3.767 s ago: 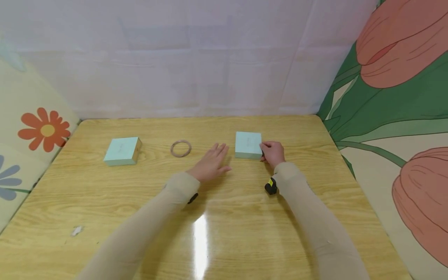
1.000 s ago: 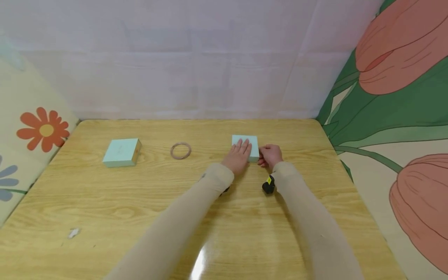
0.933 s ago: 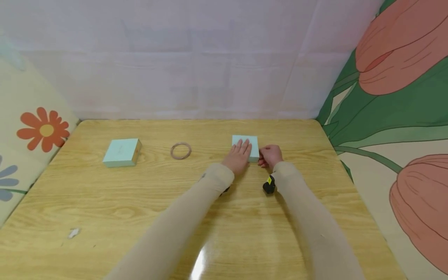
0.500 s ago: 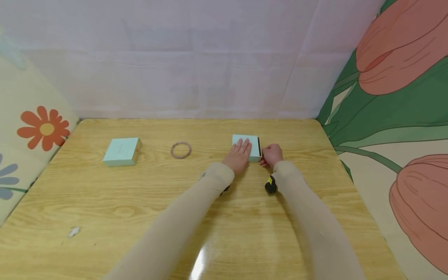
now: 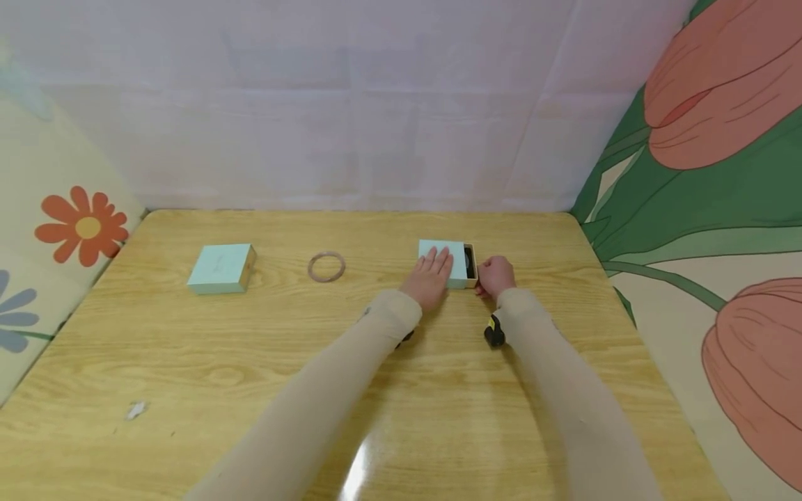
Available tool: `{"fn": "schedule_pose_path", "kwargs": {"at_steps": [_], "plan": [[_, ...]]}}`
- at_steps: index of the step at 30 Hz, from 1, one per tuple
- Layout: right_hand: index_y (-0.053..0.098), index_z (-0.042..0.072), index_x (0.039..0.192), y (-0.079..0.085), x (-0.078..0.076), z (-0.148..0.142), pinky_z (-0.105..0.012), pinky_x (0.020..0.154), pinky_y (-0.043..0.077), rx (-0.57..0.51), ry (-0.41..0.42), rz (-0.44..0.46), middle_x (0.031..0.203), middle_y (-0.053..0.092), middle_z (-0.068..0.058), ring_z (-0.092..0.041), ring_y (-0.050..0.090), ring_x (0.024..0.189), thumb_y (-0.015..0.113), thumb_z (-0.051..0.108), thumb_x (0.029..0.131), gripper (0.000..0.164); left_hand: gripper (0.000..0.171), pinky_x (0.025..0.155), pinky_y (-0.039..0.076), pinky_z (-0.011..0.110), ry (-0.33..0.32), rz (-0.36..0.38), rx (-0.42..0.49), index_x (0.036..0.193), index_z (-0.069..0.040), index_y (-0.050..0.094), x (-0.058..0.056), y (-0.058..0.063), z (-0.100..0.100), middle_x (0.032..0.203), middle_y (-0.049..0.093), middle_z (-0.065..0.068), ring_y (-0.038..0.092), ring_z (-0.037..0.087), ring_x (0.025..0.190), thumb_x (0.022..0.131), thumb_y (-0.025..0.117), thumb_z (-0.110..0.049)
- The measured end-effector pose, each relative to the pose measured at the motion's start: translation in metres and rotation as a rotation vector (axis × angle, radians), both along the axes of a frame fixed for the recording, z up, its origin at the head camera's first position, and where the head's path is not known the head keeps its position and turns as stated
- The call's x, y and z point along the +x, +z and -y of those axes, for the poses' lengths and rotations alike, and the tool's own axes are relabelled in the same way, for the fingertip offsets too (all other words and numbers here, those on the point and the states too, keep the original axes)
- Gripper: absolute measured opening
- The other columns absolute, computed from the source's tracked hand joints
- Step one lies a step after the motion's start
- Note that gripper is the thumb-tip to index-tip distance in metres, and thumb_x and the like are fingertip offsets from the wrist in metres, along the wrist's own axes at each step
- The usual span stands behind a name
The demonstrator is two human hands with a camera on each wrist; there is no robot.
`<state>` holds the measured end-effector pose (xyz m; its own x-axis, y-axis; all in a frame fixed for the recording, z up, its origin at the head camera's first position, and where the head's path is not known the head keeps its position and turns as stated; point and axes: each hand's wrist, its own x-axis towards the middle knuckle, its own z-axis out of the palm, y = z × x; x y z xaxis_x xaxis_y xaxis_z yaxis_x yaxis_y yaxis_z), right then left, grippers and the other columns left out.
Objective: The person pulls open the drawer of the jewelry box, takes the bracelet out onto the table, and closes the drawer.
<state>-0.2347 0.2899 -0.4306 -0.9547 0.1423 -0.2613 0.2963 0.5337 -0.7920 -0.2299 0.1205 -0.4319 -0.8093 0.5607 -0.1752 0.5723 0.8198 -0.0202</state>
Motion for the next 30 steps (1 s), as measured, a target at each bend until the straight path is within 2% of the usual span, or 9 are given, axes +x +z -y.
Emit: {"fn": "schedule_pose_path", "kwargs": {"at_steps": [6, 16, 23, 30], "plan": [[0.053, -0.02, 0.106, -0.001, 0.0, -0.009, -0.026, 0.045, 0.052, 0.054, 0.043, -0.023, 0.06, 0.057, -0.006, -0.006, 0.056, 0.042, 0.035, 0.002, 0.096, 0.03, 0.054, 0.118, 0.003, 0.037, -0.002, -0.004, 0.008, 0.157, -0.008, 0.006, -0.001, -0.002, 0.0, 0.163, -0.001, 0.008, -0.002, 0.027, 0.148, 0.107, 0.024, -0.019], [0.053, -0.02, 0.1, 0.0, -0.001, -0.021, -0.025, 0.043, 0.052, 0.036, 0.035, -0.026, 0.052, 0.055, -0.001, -0.005, 0.055, 0.039, 0.036, -0.001, 0.092, 0.027, 0.054, 0.118, 0.002, 0.037, -0.001, 0.0, 0.004, 0.157, -0.008, 0.005, 0.0, 0.001, 0.001, 0.163, -0.003, 0.008, -0.003, 0.028, 0.148, 0.107, 0.023, -0.017], [0.053, -0.02, 0.097, 0.002, -0.001, -0.022, -0.025, 0.042, 0.051, 0.051, 0.042, -0.012, 0.048, 0.054, 0.001, -0.005, 0.055, 0.039, 0.035, -0.002, 0.093, 0.026, 0.055, 0.118, 0.003, 0.037, -0.003, 0.013, -0.017, 0.157, -0.008, 0.004, 0.001, 0.004, 0.0, 0.162, -0.005, 0.009, -0.004, 0.028, 0.148, 0.105, 0.024, -0.007], [0.053, -0.022, 0.101, 0.006, 0.002, -0.02, -0.025, 0.043, 0.052, 0.063, 0.051, -0.001, 0.049, 0.055, 0.0, -0.006, 0.055, 0.039, 0.035, -0.001, 0.095, 0.028, 0.055, 0.118, 0.003, 0.037, -0.007, 0.003, -0.02, 0.157, -0.008, 0.005, 0.001, 0.002, -0.001, 0.162, -0.004, 0.008, -0.003, 0.028, 0.148, 0.105, 0.024, -0.007]]}}
